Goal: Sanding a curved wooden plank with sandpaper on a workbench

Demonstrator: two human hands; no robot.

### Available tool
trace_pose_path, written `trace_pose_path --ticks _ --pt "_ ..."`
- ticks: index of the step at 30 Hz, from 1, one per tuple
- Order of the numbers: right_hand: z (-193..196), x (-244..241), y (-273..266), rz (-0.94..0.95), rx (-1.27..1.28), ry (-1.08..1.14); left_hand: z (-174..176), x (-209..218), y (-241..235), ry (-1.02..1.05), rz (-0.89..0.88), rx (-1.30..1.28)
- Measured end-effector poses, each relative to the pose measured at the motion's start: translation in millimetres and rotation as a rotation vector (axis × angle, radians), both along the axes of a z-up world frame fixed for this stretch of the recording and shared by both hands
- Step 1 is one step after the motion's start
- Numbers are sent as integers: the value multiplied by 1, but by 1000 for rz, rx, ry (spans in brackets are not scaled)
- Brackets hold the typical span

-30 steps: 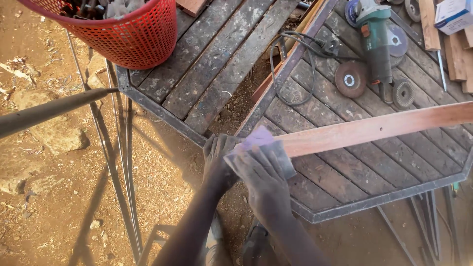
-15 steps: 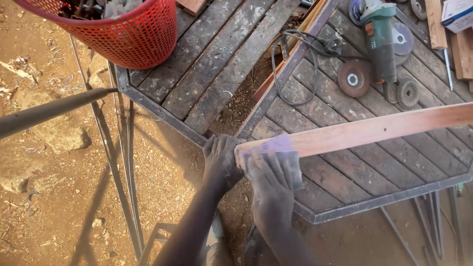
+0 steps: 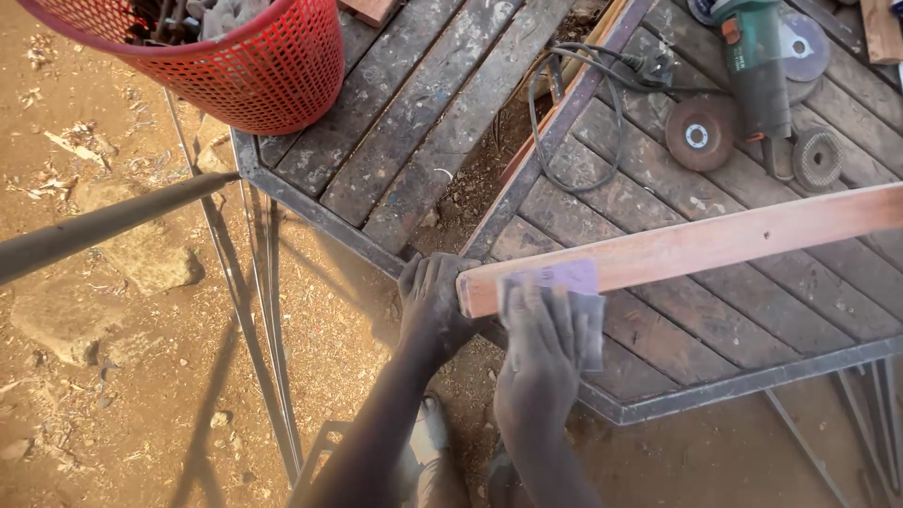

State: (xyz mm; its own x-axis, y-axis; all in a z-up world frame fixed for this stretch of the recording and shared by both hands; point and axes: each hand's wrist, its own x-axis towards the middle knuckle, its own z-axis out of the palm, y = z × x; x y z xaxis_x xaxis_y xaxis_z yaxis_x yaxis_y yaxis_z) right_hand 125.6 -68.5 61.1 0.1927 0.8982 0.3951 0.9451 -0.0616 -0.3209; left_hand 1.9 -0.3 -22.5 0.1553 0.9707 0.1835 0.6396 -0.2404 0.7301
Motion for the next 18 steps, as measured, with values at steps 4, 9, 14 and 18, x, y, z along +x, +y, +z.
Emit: trace_pose_path --ticks 4,9,14,18 --pt "5 17 8 272 -66 -47 3 6 -2 -31 -10 -57" --pt "8 2 19 94 10 -53 -6 4 0 -7 -9 -66" --pt "4 38 27 98 -66 -7 -13 7 0 59 41 48" --pt "11 -2 19 369 -65 -9 -32 7 -6 257 -41 96"
